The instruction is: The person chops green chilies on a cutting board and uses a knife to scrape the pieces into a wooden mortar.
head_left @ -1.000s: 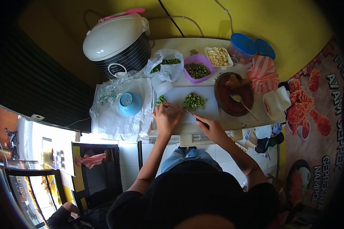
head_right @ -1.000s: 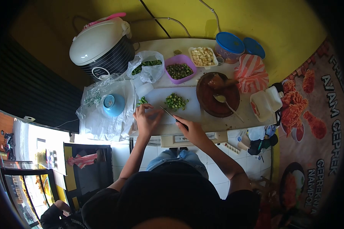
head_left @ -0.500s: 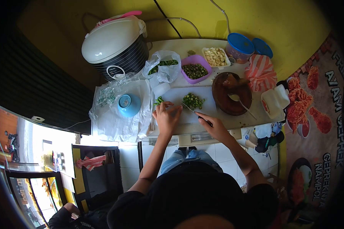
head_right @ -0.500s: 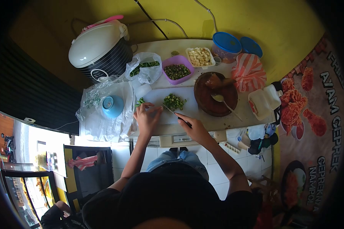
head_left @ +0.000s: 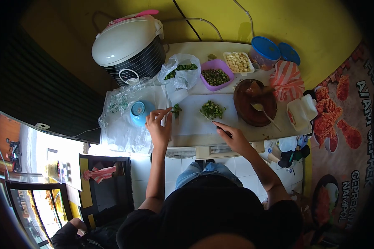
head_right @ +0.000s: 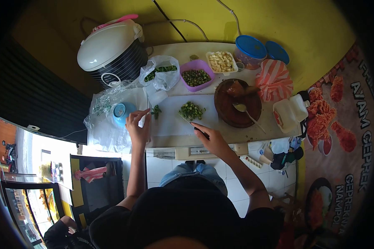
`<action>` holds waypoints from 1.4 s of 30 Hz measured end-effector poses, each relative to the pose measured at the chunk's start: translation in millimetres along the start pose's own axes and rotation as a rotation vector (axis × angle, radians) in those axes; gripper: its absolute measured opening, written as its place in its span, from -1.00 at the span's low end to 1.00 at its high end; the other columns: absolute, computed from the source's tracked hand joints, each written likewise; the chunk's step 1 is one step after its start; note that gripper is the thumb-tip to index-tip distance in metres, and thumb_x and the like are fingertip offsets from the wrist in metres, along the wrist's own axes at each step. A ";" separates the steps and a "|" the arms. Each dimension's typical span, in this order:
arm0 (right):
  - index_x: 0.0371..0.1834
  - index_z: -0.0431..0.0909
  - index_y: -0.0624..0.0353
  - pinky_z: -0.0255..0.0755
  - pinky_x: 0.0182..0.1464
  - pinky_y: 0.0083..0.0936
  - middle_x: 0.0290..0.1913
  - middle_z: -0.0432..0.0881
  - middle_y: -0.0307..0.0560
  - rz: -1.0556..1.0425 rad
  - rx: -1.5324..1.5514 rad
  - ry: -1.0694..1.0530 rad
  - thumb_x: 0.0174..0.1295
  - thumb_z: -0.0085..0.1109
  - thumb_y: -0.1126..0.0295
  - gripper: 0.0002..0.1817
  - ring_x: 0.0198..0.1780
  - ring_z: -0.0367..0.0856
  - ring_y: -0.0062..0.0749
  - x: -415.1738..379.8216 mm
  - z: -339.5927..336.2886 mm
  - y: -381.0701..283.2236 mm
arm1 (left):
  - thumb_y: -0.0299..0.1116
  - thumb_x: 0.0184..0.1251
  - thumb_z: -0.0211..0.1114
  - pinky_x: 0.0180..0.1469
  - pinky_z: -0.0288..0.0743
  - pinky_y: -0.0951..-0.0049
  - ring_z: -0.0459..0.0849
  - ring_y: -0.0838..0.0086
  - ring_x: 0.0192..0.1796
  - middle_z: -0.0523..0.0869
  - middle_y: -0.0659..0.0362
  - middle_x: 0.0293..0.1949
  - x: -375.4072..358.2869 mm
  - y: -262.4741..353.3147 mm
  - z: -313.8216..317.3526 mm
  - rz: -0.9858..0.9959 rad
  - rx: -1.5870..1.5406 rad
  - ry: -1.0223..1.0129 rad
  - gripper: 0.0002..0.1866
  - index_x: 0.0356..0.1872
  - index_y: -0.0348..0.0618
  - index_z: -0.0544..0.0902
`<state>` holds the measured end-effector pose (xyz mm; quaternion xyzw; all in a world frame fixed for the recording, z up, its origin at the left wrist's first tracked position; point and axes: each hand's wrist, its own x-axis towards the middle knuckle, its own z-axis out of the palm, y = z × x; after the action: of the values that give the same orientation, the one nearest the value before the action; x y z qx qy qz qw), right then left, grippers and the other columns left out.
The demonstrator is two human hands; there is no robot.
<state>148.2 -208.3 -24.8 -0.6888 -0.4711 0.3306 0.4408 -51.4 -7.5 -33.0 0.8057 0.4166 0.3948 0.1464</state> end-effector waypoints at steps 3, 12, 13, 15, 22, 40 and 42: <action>0.34 0.51 0.07 0.38 -0.30 -0.55 -0.44 0.55 -0.12 0.042 -0.005 -0.018 0.47 0.10 0.26 -0.59 -0.44 0.31 -0.62 0.4 -3.7 -7.8 | -0.31 0.19 0.45 0.05 0.29 0.27 0.54 0.36 -0.03 0.65 0.32 -0.16 16.7 -4.6 -17.8 0.055 0.044 -0.036 -0.77 -0.11 0.20 0.81; 0.34 0.51 0.08 0.47 -0.12 -0.54 -0.04 0.74 0.06 0.014 0.001 -0.011 0.47 0.10 0.24 -0.58 -0.31 0.48 -0.59 5.1 0.1 -10.6 | -0.20 0.12 0.49 0.13 0.28 0.22 0.54 0.33 0.02 0.68 0.33 -0.10 34.4 -15.2 -20.1 0.207 0.205 -0.252 -0.82 -0.22 0.23 0.84; 0.33 0.51 0.08 0.47 -0.13 -0.54 -0.05 0.74 0.05 0.009 0.006 -0.004 0.47 0.10 0.24 -0.58 -0.31 0.48 -0.59 4.7 0.4 -10.7 | -0.17 0.11 0.50 0.15 0.26 0.21 0.54 0.34 0.03 0.67 0.32 -0.10 34.1 -15.8 -17.1 0.202 0.217 -0.261 -0.84 -0.25 0.24 0.85; 0.33 0.51 0.08 0.46 -0.16 -0.55 -0.11 0.74 0.04 0.010 -0.001 0.002 0.47 0.10 0.24 -0.58 -0.34 0.45 -0.60 4.7 0.1 -10.1 | -0.16 0.10 0.50 0.14 0.26 0.21 0.54 0.34 0.03 0.66 0.31 -0.11 32.2 -14.8 -14.8 0.206 0.220 -0.281 -0.83 -0.25 0.22 0.85; 0.34 0.51 0.07 0.37 -0.33 -0.57 -0.43 0.57 -0.12 0.021 -0.004 -0.005 0.46 0.11 0.27 -0.59 -0.45 0.29 -0.63 3.3 -0.2 -7.1 | -0.14 0.08 0.51 0.10 0.26 0.24 0.56 0.36 -0.03 0.66 0.32 -0.19 25.3 1.8 -13.4 0.180 0.082 -0.244 -0.83 -0.30 0.16 0.83; 0.32 0.51 0.12 0.33 -0.34 -0.58 -0.47 0.45 -0.20 0.029 0.023 -0.003 0.46 0.11 0.31 -0.60 -0.43 0.27 -0.65 -3.7 4.8 1.9 | -0.15 0.09 0.51 0.00 0.27 0.28 0.58 0.42 -0.13 0.66 0.35 -0.26 -25.7 33.7 45.6 0.149 -0.081 -0.167 -0.82 -0.27 0.16 0.84; 0.32 0.51 0.12 0.33 -0.33 -0.58 -0.46 0.45 -0.19 0.014 0.019 0.008 0.46 0.10 0.31 -0.60 -0.43 0.27 -0.65 -5.2 5.0 1.4 | -0.17 0.08 0.51 -0.03 0.27 0.30 0.57 0.43 -0.14 0.66 0.36 -0.26 -27.7 30.7 46.7 0.162 -0.101 -0.160 -0.83 -0.27 0.17 0.84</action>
<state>142.6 -212.0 -27.8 -0.6890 -0.4615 0.3354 0.4470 -8.4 -43.6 -60.0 0.8571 0.3167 0.3605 0.1874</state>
